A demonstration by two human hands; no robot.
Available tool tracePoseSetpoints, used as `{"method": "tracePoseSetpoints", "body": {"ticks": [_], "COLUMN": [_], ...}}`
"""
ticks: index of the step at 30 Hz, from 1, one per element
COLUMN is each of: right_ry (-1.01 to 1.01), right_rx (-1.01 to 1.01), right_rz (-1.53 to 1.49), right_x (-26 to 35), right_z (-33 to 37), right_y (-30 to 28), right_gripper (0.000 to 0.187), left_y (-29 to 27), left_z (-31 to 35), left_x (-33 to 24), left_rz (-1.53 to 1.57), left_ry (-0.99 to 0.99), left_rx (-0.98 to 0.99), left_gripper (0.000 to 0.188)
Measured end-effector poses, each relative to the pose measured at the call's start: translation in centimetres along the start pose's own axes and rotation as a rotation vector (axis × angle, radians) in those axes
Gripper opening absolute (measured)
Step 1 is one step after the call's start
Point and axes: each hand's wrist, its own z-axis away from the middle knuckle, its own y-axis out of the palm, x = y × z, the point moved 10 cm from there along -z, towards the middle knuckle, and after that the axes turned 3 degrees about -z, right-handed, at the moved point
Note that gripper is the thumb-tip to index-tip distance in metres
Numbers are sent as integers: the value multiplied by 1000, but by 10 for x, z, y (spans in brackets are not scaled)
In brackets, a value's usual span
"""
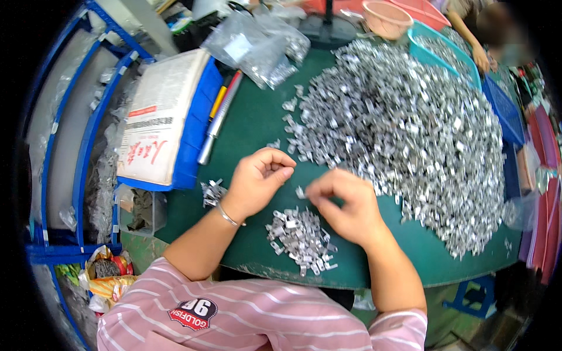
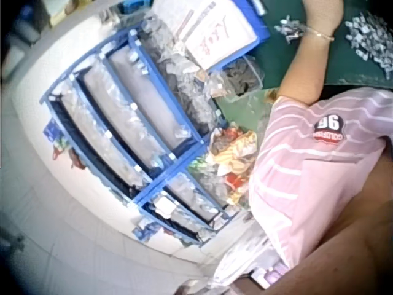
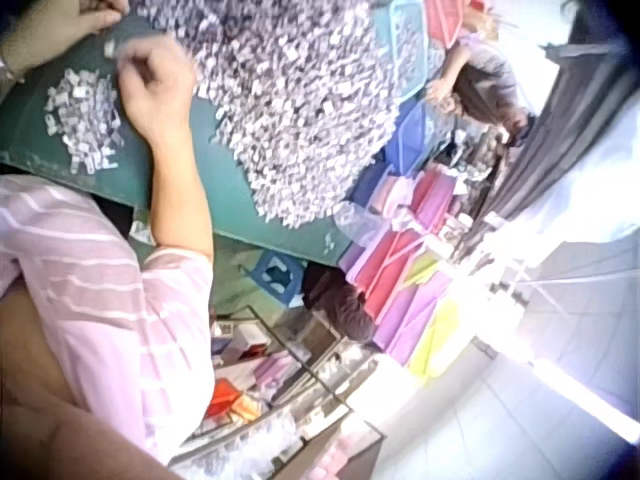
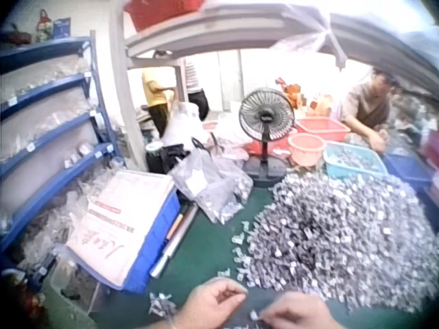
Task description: The person sorts small metal hardware components by hand, selecting individual pieces from a large pile and grouping them on the table.
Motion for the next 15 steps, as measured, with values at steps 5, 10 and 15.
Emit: {"method": "tracePoseSetpoints", "body": {"ticks": [5,10,15], "right_ry": [-47,-4,5], "right_rx": [225,255,155], "right_rz": [-92,-117,40], "right_x": [17,16,8], "right_z": [4,2,1], "right_y": [21,28,19], "right_gripper": [17,15,18], "left_y": [-14,-8,-12], "left_z": [2,1,6], "left_x": [-40,-26,-27], "left_rz": [-718,-782,-667], "left_ry": [325,301,310], "left_rx": [-200,-92,-176], "left_gripper": [37,27,15]}}
